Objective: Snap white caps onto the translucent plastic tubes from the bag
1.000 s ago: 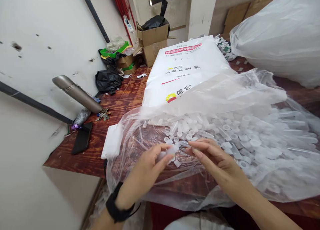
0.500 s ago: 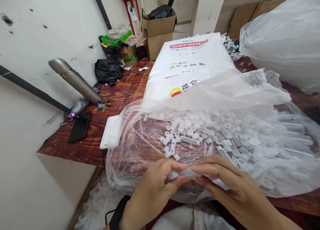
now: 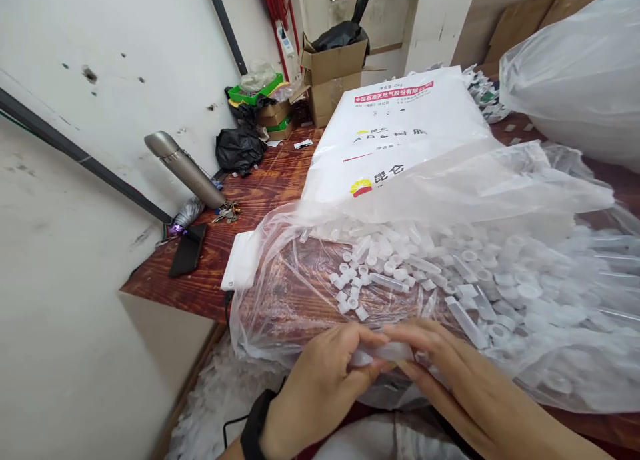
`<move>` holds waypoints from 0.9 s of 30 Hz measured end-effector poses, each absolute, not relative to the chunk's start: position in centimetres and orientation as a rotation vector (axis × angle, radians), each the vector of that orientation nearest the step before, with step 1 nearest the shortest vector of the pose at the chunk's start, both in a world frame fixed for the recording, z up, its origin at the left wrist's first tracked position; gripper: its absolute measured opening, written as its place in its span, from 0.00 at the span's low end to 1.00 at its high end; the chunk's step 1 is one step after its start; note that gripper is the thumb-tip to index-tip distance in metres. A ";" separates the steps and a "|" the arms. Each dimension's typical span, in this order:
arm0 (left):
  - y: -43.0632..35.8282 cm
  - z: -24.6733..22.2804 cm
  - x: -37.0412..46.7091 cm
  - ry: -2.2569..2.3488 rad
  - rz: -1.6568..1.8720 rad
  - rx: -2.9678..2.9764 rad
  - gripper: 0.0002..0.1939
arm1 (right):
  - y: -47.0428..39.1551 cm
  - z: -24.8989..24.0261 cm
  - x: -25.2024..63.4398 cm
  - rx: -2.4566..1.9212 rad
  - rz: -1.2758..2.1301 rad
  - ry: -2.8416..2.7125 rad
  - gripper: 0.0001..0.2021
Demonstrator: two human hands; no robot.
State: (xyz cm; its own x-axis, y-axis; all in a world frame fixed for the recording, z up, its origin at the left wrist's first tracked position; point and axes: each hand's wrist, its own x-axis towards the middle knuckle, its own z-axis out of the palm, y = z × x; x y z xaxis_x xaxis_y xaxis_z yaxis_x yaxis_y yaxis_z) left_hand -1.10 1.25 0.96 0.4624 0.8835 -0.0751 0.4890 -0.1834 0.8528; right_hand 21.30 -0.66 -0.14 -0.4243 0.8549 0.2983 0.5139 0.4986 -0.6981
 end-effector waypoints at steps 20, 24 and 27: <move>9.1 2.0 0.9 1.422 0.463 2.153 0.09 | 4.7 -1.2 23.9 -1.393 0.486 -2.175 0.18; 14.6 2.4 2.3 1.557 0.367 2.160 0.16 | 6.7 -3.3 24.7 -1.364 0.371 -2.255 0.25; 16.6 2.4 3.1 1.540 0.309 2.161 0.13 | 6.9 -4.0 24.4 -1.332 0.345 -2.277 0.22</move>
